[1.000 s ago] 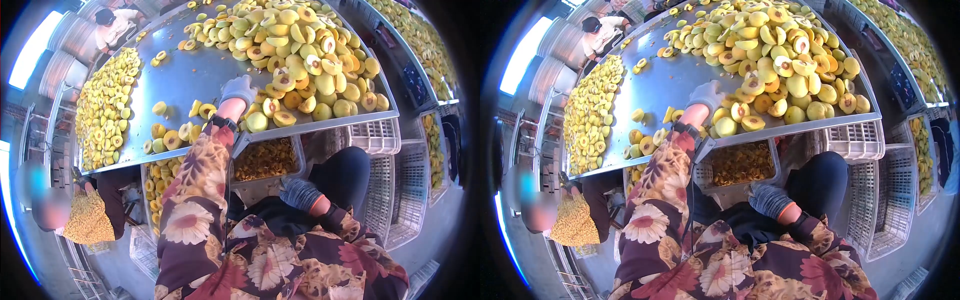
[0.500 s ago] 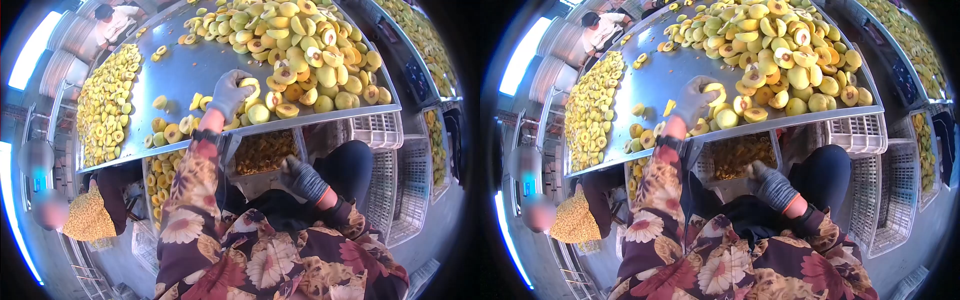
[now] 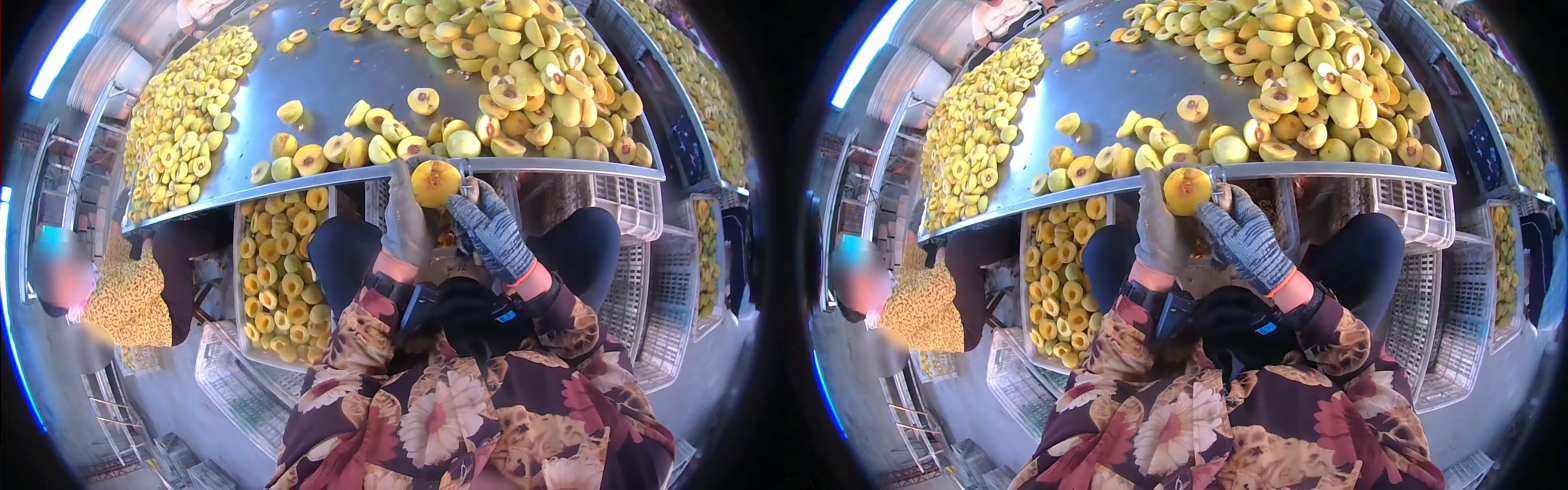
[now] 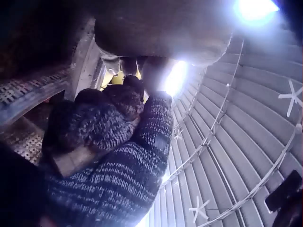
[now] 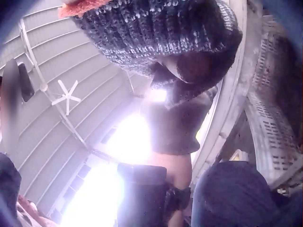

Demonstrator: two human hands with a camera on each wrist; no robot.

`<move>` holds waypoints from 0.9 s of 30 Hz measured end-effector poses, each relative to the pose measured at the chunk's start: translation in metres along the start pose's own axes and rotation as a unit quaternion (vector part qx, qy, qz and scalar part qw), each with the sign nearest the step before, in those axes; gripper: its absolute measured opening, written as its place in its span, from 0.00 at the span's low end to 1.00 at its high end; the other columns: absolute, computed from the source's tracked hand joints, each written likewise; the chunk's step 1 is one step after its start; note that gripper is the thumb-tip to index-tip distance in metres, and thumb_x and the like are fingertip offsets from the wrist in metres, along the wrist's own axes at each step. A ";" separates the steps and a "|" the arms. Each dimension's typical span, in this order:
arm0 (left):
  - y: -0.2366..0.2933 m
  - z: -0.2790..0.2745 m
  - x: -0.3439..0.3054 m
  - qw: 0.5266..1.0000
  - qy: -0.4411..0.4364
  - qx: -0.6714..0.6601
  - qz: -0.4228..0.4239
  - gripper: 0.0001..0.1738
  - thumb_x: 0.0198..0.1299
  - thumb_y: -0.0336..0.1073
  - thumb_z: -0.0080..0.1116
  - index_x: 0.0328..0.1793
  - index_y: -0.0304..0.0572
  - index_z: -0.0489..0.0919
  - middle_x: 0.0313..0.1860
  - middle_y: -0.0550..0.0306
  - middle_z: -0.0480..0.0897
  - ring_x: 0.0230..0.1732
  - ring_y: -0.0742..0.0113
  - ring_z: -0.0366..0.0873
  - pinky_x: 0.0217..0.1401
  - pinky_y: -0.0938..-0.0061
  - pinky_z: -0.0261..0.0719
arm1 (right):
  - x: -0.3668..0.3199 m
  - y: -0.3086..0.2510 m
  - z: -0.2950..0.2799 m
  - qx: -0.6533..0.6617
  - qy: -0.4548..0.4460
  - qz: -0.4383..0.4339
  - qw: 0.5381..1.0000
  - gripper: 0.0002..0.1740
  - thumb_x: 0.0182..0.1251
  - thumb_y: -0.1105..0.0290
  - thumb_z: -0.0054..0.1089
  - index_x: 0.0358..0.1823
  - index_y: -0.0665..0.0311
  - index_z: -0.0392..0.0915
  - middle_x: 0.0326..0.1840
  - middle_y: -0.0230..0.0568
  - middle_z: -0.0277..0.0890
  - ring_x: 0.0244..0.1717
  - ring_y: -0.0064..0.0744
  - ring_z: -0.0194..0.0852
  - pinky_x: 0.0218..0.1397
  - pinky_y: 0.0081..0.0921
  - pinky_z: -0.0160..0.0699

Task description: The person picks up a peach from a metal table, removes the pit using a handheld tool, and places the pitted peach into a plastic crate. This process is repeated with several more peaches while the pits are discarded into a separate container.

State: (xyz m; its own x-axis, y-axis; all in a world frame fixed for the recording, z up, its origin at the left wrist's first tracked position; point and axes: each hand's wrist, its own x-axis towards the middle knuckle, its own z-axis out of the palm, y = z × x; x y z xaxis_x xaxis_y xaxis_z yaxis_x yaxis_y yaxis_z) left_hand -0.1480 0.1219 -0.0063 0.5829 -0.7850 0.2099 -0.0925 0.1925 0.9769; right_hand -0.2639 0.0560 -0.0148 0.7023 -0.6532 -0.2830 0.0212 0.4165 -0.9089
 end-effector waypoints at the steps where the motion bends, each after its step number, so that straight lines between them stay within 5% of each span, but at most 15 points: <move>1: -0.007 0.000 -0.001 0.982 -0.001 -0.185 -0.039 0.17 0.64 0.27 0.54 0.58 0.33 0.67 0.48 0.53 0.78 0.49 0.67 0.78 0.53 0.73 0.76 | 0.000 0.002 0.001 0.006 -0.006 -0.001 1.000 0.17 0.66 0.67 0.60 0.52 0.62 0.69 0.28 0.25 0.68 0.24 0.12 0.65 0.24 0.14 0.66; 3: -0.015 -0.002 -0.003 0.932 0.019 -0.352 -0.086 0.17 0.64 0.27 0.53 0.58 0.32 0.66 0.49 0.51 0.78 0.50 0.66 0.78 0.54 0.73 0.76 | 0.004 0.005 -0.002 -0.050 -0.023 0.010 0.998 0.18 0.66 0.66 0.60 0.53 0.61 0.68 0.27 0.25 0.68 0.22 0.13 0.64 0.21 0.14 0.65; 7: -0.018 -0.006 -0.004 0.930 0.051 -0.348 -0.110 0.19 0.64 0.26 0.53 0.60 0.31 0.66 0.52 0.49 0.77 0.52 0.65 0.77 0.58 0.73 0.75 | 0.004 0.012 0.002 -0.084 -0.010 0.004 0.996 0.17 0.66 0.66 0.59 0.53 0.62 0.68 0.25 0.26 0.68 0.18 0.14 0.63 0.17 0.15 0.65; 10: -0.004 -0.010 -0.009 0.999 0.009 -0.038 -0.004 0.21 0.64 0.24 0.51 0.63 0.31 0.66 0.56 0.49 0.76 0.56 0.64 0.75 0.62 0.72 0.72 | 0.003 0.015 0.006 -0.047 -0.010 0.000 0.999 0.17 0.66 0.65 0.59 0.52 0.63 0.69 0.23 0.26 0.67 0.16 0.15 0.62 0.14 0.16 0.65; 12: -0.002 -0.010 -0.009 0.995 -0.020 0.090 0.050 0.23 0.64 0.23 0.50 0.65 0.32 0.66 0.57 0.49 0.76 0.59 0.62 0.73 0.65 0.70 0.69 | 0.003 0.015 0.006 -0.041 -0.006 -0.005 0.999 0.16 0.66 0.66 0.58 0.51 0.63 0.69 0.23 0.26 0.68 0.16 0.16 0.63 0.14 0.17 0.65; 14: -0.012 -0.010 -0.008 0.998 -0.038 0.016 0.049 0.24 0.63 0.22 0.49 0.67 0.34 0.66 0.59 0.49 0.75 0.62 0.60 0.71 0.67 0.67 0.67 | 0.003 0.013 0.003 -0.008 -0.016 0.008 1.000 0.15 0.66 0.66 0.58 0.50 0.63 0.69 0.22 0.27 0.68 0.15 0.17 0.63 0.14 0.17 0.65; 15: -0.015 -0.009 -0.008 0.984 -0.043 -0.172 -0.007 0.24 0.64 0.25 0.50 0.67 0.35 0.65 0.60 0.50 0.74 0.62 0.61 0.71 0.67 0.68 0.67 | 0.002 0.010 -0.001 0.022 -0.028 0.025 0.999 0.14 0.66 0.66 0.58 0.49 0.62 0.69 0.22 0.27 0.68 0.15 0.17 0.64 0.15 0.16 0.65; 17: -0.017 -0.005 -0.007 0.843 -0.045 -0.523 -0.117 0.24 0.65 0.32 0.50 0.67 0.39 0.64 0.62 0.52 0.72 0.61 0.62 0.71 0.66 0.69 0.69 | 0.001 0.007 -0.006 0.075 -0.040 0.050 0.995 0.13 0.66 0.67 0.58 0.47 0.62 0.69 0.22 0.27 0.69 0.15 0.18 0.65 0.15 0.16 0.66; 20: -0.018 -0.001 -0.008 0.832 -0.035 -0.529 -0.162 0.26 0.66 0.34 0.50 0.69 0.39 0.62 0.64 0.50 0.70 0.62 0.61 0.70 0.65 0.67 0.70 | 0.002 0.005 -0.010 0.110 -0.049 0.064 0.991 0.12 0.66 0.67 0.59 0.47 0.61 0.70 0.22 0.28 0.70 0.15 0.18 0.66 0.16 0.17 0.67; 22: -0.016 0.002 -0.009 0.984 -0.053 -0.167 0.013 0.26 0.69 0.41 0.45 0.70 0.40 0.61 0.65 0.49 0.69 0.63 0.61 0.70 0.64 0.66 0.71 | 0.002 0.003 -0.013 0.085 -0.061 0.063 0.993 0.13 0.66 0.66 0.59 0.48 0.62 0.70 0.22 0.28 0.69 0.15 0.18 0.65 0.17 0.17 0.67; 23: -0.015 0.003 -0.010 0.993 -0.059 0.029 0.102 0.26 0.71 0.44 0.43 0.71 0.41 0.60 0.66 0.49 0.69 0.63 0.61 0.70 0.64 0.66 0.71 | 0.000 0.000 -0.014 0.052 -0.057 0.059 0.995 0.14 0.66 0.67 0.59 0.49 0.62 0.70 0.23 0.27 0.69 0.16 0.18 0.65 0.18 0.17 0.67; 25: -0.016 0.004 -0.006 0.992 -0.021 -0.120 0.034 0.26 0.72 0.46 0.41 0.69 0.38 0.63 0.63 0.48 0.72 0.59 0.60 0.73 0.61 0.68 0.74 | -0.007 -0.008 -0.014 -0.014 -0.051 0.053 0.997 0.16 0.66 0.67 0.59 0.51 0.63 0.70 0.24 0.27 0.69 0.19 0.16 0.65 0.19 0.16 0.67; 27: -0.021 0.000 0.000 0.921 0.030 -0.355 -0.157 0.30 0.72 0.56 0.33 0.69 0.41 0.63 0.58 0.50 0.76 0.46 0.62 0.78 0.48 0.70 0.78 | -0.009 -0.003 -0.019 -0.060 -0.045 0.019 0.997 0.17 0.65 0.67 0.60 0.53 0.64 0.70 0.26 0.27 0.70 0.22 0.15 0.65 0.22 0.15 0.67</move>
State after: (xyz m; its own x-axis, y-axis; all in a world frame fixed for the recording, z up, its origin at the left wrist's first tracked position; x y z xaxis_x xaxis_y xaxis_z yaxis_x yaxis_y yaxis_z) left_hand -0.1464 0.1177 -0.0272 0.5372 -0.8373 -0.1015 0.6262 0.3153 0.7131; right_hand -0.2837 0.0489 -0.0157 0.7616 -0.5776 -0.2938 -0.0876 0.3575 -0.9298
